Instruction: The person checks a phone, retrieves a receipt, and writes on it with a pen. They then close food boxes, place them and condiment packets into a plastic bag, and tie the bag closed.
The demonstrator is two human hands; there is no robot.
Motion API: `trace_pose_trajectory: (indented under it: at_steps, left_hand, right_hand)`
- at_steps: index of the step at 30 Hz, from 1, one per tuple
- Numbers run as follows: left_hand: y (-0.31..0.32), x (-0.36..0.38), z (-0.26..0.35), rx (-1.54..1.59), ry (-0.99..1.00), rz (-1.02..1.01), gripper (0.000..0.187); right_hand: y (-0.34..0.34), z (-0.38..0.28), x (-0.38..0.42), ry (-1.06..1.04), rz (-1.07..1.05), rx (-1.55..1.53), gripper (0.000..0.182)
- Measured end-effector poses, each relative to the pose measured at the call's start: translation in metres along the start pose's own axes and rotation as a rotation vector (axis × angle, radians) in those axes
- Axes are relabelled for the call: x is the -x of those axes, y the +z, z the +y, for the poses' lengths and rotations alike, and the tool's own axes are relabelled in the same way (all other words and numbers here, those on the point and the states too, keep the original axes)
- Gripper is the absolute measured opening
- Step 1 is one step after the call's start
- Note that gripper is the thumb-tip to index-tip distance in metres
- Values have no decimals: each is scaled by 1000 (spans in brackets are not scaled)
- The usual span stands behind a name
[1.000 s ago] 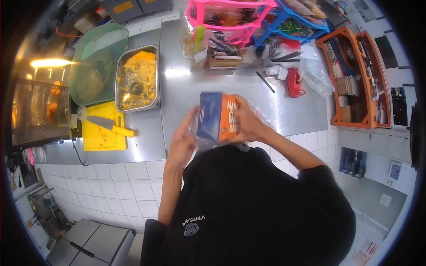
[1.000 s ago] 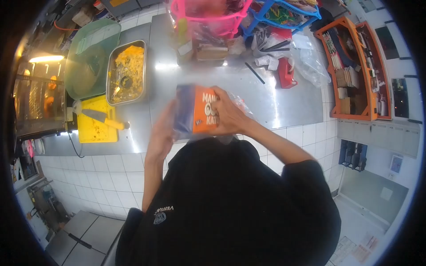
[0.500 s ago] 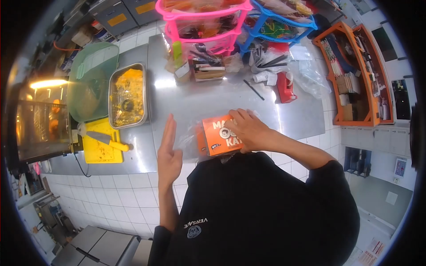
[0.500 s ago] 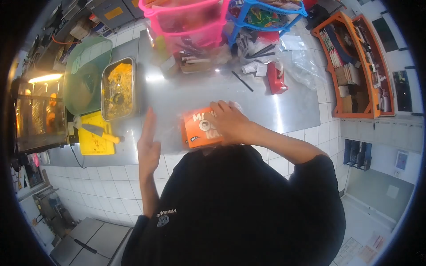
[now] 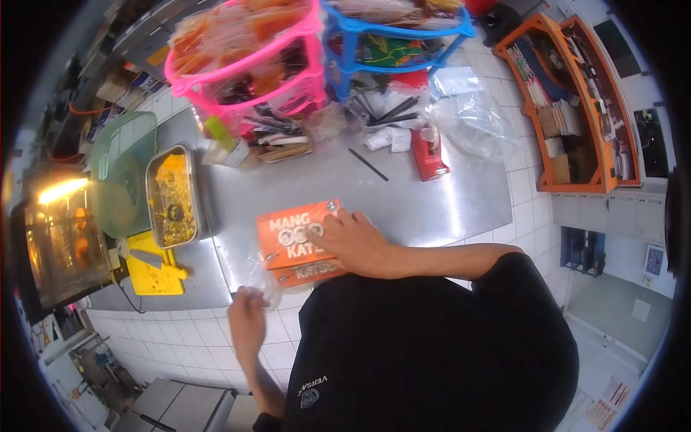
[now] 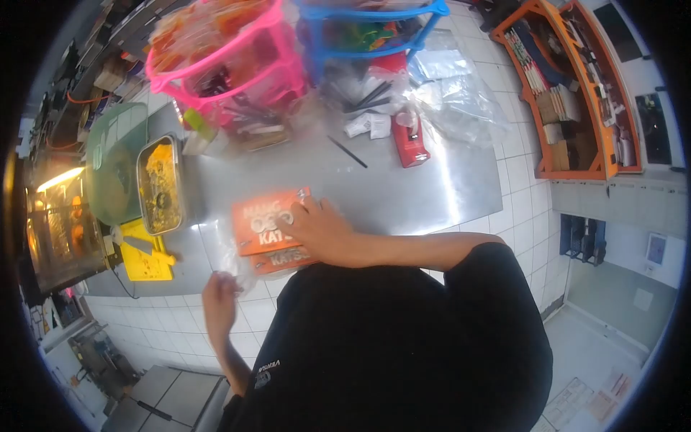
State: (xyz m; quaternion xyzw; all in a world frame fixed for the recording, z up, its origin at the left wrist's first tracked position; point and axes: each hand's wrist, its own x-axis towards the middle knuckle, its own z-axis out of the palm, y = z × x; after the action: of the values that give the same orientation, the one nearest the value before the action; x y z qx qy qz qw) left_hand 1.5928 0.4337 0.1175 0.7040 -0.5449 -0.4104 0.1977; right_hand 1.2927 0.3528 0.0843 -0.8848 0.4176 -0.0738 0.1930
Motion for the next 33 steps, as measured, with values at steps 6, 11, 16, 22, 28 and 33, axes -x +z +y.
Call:
trace_pose_trajectory:
  at_steps: [6, 11, 16, 22, 28, 33]
  left_hand:
    - [-20, 0, 32, 8, -240, -33, 18]
    - [16, -28, 95, -387, 372, 82, 49]
    - [57, -91, 89, -400, 436, -187, 49]
    - [37, -87, 114, -467, 251, -470, 31]
    - [232, -183, 233, 468, 204, -760, 51]
    - [371, -237, 243, 729, -343, -658, 69]
  right_hand:
    - [-58, 32, 61, -185, -349, -55, 35]
    - [-125, 92, 70, -76, -459, -546, 20]
    - [-85, 239, 53, 684, 567, -7, 28]
    - [-42, 307, 59, 687, 852, -432, 32]
    - [-37, 251, 88, 679, 1129, -1486, 26]
    - [-3, 244, 94, 817, 1280, -1448, 26]
